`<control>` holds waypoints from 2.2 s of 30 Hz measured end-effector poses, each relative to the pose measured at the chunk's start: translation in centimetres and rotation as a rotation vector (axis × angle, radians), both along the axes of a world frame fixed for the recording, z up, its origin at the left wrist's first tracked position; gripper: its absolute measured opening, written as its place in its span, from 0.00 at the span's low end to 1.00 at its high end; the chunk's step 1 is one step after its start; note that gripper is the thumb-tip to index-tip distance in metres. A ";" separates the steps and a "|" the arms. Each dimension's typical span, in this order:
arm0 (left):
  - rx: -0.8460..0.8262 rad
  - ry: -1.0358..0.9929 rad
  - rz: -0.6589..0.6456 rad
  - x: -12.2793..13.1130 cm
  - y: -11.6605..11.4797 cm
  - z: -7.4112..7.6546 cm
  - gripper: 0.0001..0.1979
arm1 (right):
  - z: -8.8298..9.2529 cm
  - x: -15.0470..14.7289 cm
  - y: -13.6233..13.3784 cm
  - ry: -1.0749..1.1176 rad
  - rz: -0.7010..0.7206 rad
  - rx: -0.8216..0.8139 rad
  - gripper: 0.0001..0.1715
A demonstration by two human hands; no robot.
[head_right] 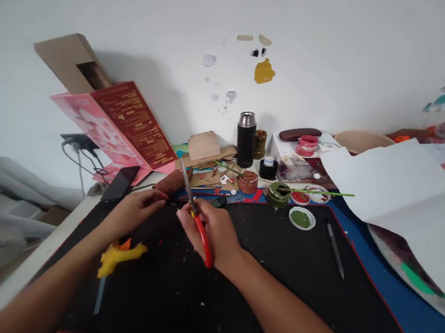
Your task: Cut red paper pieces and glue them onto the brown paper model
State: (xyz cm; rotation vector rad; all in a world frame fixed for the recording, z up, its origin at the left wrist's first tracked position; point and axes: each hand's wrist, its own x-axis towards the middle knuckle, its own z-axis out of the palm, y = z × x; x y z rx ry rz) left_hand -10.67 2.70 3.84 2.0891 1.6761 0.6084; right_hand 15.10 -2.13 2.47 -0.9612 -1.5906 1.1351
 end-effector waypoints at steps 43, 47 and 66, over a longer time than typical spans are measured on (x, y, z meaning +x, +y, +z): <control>-0.101 0.341 -0.149 4.4 2.2 -3.2 0.08 | -1.7 -0.5 0.8 -0.435 0.097 0.073 0.18; -0.133 0.256 -0.143 4.3 2.7 -3.4 0.06 | -1.4 -0.4 0.3 -0.557 0.112 0.161 0.18; -0.418 -0.385 -0.064 0.1 0.3 2.1 0.24 | 2.2 1.1 -2.1 -1.069 0.430 0.355 0.19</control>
